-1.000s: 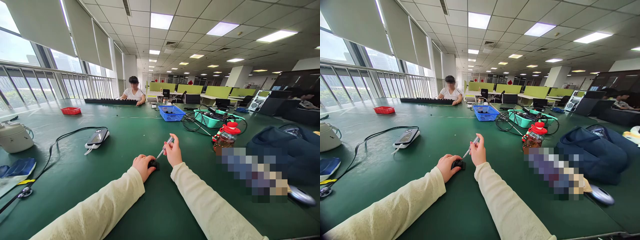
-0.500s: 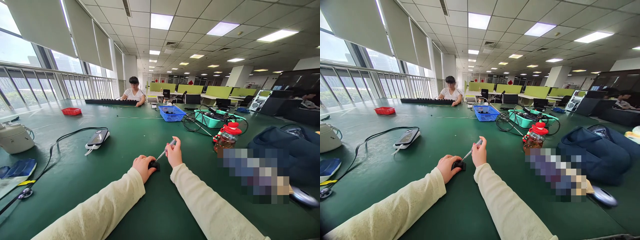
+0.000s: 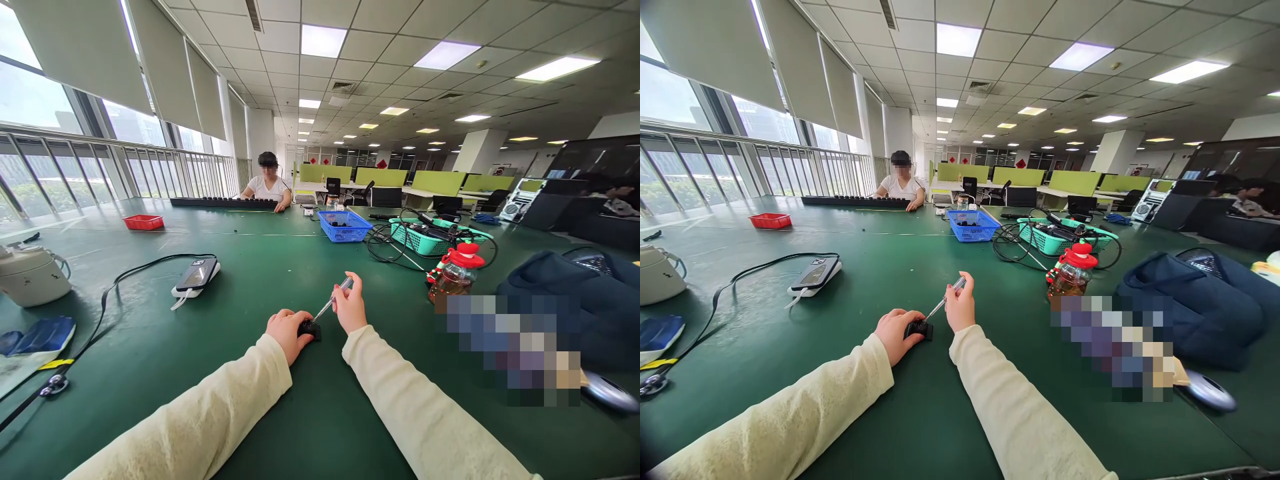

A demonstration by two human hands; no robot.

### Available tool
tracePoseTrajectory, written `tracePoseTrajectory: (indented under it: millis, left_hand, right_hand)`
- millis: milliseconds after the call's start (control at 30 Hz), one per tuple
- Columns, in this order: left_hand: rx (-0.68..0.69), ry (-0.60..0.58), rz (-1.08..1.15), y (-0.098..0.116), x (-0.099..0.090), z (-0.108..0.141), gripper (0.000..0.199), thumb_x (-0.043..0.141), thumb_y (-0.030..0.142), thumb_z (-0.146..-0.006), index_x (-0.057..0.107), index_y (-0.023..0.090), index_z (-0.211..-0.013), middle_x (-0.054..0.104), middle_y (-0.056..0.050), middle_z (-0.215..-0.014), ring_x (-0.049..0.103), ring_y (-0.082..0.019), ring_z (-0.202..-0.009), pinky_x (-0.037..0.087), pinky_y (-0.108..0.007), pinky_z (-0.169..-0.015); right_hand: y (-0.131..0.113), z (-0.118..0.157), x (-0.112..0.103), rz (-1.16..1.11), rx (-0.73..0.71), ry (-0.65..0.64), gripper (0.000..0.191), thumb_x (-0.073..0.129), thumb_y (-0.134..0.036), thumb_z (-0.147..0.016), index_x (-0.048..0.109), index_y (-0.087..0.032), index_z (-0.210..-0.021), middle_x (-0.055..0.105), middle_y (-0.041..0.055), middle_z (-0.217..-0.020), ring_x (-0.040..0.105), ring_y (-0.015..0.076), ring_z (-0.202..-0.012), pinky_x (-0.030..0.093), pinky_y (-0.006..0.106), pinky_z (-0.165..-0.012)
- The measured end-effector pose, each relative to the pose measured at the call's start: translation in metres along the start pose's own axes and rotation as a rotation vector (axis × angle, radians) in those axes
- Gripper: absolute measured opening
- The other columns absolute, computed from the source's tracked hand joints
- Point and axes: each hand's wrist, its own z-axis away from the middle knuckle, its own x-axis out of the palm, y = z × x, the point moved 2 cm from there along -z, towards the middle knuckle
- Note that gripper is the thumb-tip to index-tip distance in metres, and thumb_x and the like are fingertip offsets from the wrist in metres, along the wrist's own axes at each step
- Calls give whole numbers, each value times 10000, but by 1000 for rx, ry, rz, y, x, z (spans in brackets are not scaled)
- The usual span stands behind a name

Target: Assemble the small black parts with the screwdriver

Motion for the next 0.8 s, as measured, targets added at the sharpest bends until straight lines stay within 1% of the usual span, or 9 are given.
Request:
tracePoseTrajectory:
  millis: [67,100,167,333,400,500,667,733,800]
  left_hand:
    - [2,-6,-2,0,0,0,360,614,279,-789,615,296,-1149,689,-39,-1129,518,-254,-1174,375,-457,-1030]
    - [2,-9,-4,0,0,0,362,615,280,-790,614,293,-1152,688,-44,-1129,517,-256,-1177,374,-460,-1029]
    - [2,-15,-5,0,0,-1,362,617,284,-791,614,293,-1153,687,-46,-1129,515,-258,-1180,373,-461,-1029]
    - [6,-11,-7,-2,2,-1,356,614,295,-799,610,295,-1155,683,-41,-1138,509,-263,-1189,369,-459,-1036]
    - [10,-11,-9,-3,3,-1,360,616,306,-800,607,293,-1160,684,-46,-1131,507,-262,-1192,371,-456,-1037]
    - [4,-8,-11,-3,3,-2,359,619,314,-798,609,297,-1156,679,-47,-1131,509,-254,-1188,371,-452,-1040]
    - [-7,-8,-6,-2,2,-1,353,615,309,-797,614,296,-1149,677,-53,-1124,510,-251,-1186,378,-448,-1032]
    - [-9,-16,-5,-1,2,-1,354,617,303,-795,615,293,-1148,677,-56,-1124,511,-251,-1184,378,-450,-1031]
    - [-11,-19,-4,-1,2,-1,354,618,299,-793,616,291,-1147,676,-58,-1127,511,-251,-1183,376,-450,-1032]
  right_hand:
    - [2,-1,-1,-13,61,-3,508,554,-397,-799,368,-218,-1236,526,-88,-560,420,97,-379,363,218,-402]
    - [1,0,-1,-3,62,-7,508,556,-399,-801,368,-222,-1238,530,-86,-568,424,97,-386,369,219,-410]
    - [-4,3,-1,30,2,-11,493,555,-389,-812,380,-225,-1243,542,-74,-595,450,99,-413,390,225,-443]
    - [-19,15,2,115,-207,-60,446,525,-334,-852,408,-219,-1266,543,-53,-636,520,119,-513,437,249,-552]
    - [-23,18,3,122,-240,-78,437,524,-324,-854,415,-219,-1263,544,-49,-643,540,127,-543,445,255,-572]
    - [-19,14,4,101,-167,-74,446,512,-326,-849,390,-228,-1267,547,-52,-642,526,120,-513,431,244,-524]
    - [4,-1,4,-66,103,-19,449,516,-334,-798,341,-247,-1203,520,-100,-582,428,86,-381,371,210,-397]
    - [13,-5,3,-130,164,0,466,538,-339,-767,332,-252,-1176,509,-116,-560,415,79,-355,353,198,-374]
    - [18,-6,2,-169,192,10,488,562,-346,-739,329,-254,-1157,507,-124,-552,419,75,-344,354,194,-368]
